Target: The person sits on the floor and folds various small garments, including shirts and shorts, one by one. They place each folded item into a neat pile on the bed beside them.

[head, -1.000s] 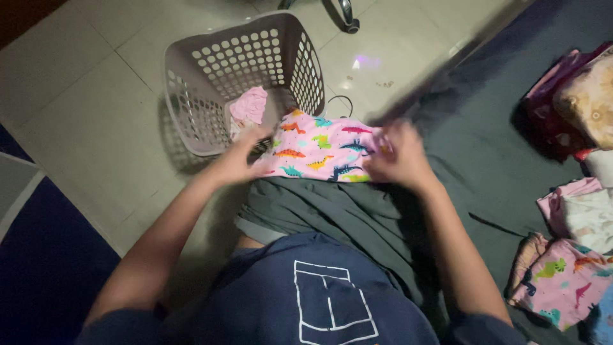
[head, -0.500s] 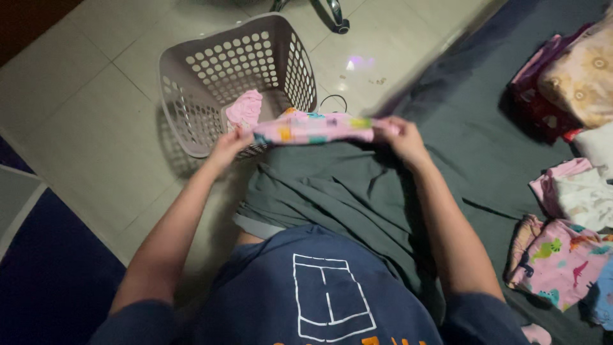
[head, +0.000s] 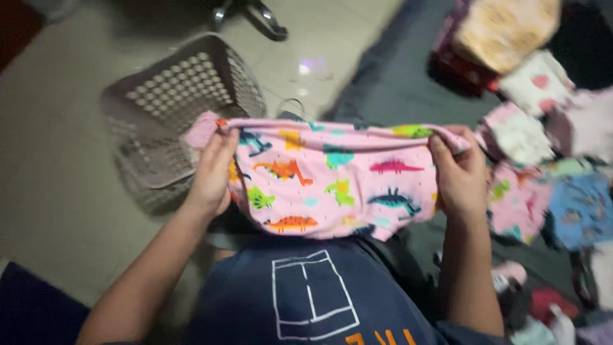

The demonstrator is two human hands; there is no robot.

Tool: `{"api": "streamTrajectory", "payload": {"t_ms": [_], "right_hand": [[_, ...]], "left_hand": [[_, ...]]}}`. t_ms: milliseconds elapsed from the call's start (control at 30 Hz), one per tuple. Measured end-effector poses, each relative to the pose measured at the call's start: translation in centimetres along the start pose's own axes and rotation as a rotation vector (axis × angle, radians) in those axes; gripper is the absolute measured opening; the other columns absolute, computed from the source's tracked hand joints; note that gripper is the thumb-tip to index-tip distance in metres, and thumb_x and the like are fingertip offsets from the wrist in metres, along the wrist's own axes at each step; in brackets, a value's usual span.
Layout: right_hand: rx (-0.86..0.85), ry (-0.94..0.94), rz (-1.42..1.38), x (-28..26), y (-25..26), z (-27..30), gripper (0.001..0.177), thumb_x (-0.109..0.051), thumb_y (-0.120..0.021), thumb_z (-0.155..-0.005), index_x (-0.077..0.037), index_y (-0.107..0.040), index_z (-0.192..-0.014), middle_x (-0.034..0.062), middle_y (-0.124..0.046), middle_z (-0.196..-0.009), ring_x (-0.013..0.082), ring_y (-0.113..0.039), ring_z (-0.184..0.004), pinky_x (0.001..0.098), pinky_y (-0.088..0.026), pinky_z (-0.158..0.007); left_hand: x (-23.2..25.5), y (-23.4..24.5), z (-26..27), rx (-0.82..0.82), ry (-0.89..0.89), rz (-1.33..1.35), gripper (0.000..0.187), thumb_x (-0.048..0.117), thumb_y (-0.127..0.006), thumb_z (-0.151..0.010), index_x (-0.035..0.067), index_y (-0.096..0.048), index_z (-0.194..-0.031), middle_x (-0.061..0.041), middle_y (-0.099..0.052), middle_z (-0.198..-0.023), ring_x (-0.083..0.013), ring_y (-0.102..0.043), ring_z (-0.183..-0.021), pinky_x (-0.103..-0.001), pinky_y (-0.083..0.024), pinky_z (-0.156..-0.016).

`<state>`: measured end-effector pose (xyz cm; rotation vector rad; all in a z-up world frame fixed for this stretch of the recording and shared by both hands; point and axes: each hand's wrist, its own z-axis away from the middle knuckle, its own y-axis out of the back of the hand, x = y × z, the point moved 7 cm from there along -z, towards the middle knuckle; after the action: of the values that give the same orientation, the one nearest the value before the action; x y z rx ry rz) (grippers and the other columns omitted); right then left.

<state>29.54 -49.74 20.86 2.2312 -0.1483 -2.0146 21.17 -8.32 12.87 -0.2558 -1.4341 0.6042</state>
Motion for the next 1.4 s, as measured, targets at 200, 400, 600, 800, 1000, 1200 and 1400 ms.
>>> {"api": "streamTrajectory", "payload": {"t_ms": [200, 400, 600, 800, 1000, 1200, 1400], "right_hand": [[0.216, 0.031, 0.838, 4.8, 4.4, 5.3, 0.042, -0.025, -0.075, -0.094, 0.0, -0.059, -0.124, 0.0198, -0.066, -0.106, 0.0353, -0.065, -0.096, 0.0444, -0.052, -0.083], [-0.137, 0.375, 1.1, 7.4, -1.6, 11.6, 0.074, -0.039, -0.075, -0.083, -0.009, -0.051, -0.147, 0.0181, -0.049, -0.149, 0.0426, -0.039, -0.141, 0.068, -0.029, -0.108], [0.09, 0.111, 0.772, 10.8, 7.7, 11.9, 0.055, -0.033, -0.073, -0.093, -0.011, -0.058, -0.141, 0.0142, -0.053, -0.152, 0.0363, -0.047, -0.146, 0.0521, -0.039, -0.121], [0.455, -0.183, 1.128, 12.1, 22.7, 9.6, 0.078, -0.037, -0.086, -0.07, 0.0, -0.054, -0.131, 0.0298, -0.051, -0.138, 0.0487, -0.046, -0.128, 0.0535, -0.036, -0.109], [0.404, -0.105, 1.226, 15.7, 22.8, 7.3, 0.07, -0.037, -0.07, -0.097, 0.002, -0.047, -0.15, 0.031, -0.057, -0.142, 0.052, -0.051, -0.13, 0.0553, -0.037, -0.113], [0.259, -0.099, 0.939, 16.2, 24.2, 6.4, 0.059, -0.039, -0.066, -0.097, 0.002, -0.056, -0.138, 0.0305, -0.065, -0.125, 0.0464, -0.061, -0.114, 0.052, -0.048, -0.095], [0.394, -0.415, 1.27, 19.1, 23.8, 6.3, 0.033, -0.029, -0.054, -0.107, -0.003, -0.064, -0.126, 0.0259, -0.071, -0.106, 0.0454, -0.067, -0.098, 0.0588, -0.05, -0.081]], "left_hand": [[-10.6, -1.4, -2.2, -0.008, 0.219, -0.476, 0.031, 0.027, -0.058, -0.104, 0.005, -0.06, -0.126, -0.008, -0.069, -0.109, -0.0145, -0.063, -0.097, -0.031, -0.052, -0.086], [-4.9, -8.1, 0.2, -0.059, -0.511, -1.569, 0.053, 0.027, -0.071, -0.094, -0.002, -0.052, -0.134, -0.026, -0.058, -0.112, -0.0411, -0.059, -0.102, -0.049, -0.047, -0.085], [-11.8, -22.9, 0.0, -0.68, -0.622, -1.36, 0.038, 0.022, -0.069, -0.089, 0.001, -0.062, -0.12, -0.02, -0.062, -0.108, -0.0392, -0.06, -0.103, -0.05, -0.048, -0.088], [-29.5, -37.0, 0.7, -1.005, 0.015, -0.745, 0.034, 0.023, -0.068, -0.095, 0.001, -0.065, -0.122, -0.008, -0.074, -0.105, -0.0185, -0.071, -0.092, -0.033, -0.058, -0.082], [-38.9, -42.2, -0.5, -0.8, 0.365, -0.328, 0.028, 0.016, -0.067, -0.097, 0.002, -0.065, -0.121, -0.004, -0.071, -0.104, -0.0133, -0.068, -0.091, -0.029, -0.057, -0.081], [-24.3, -25.4, -2.0, -0.698, 0.247, -0.364, 0.026, 0.011, -0.062, -0.098, 0.008, -0.061, -0.123, -0.003, -0.07, -0.115, -0.0117, -0.069, -0.099, -0.027, -0.058, -0.087], [-10.0, -8.9, 2.3, -0.069, -0.446, -1.469, 0.055, 0.025, -0.075, -0.095, -0.004, -0.055, -0.137, -0.022, -0.064, -0.124, -0.0337, -0.064, -0.113, -0.043, -0.052, -0.099]]}}
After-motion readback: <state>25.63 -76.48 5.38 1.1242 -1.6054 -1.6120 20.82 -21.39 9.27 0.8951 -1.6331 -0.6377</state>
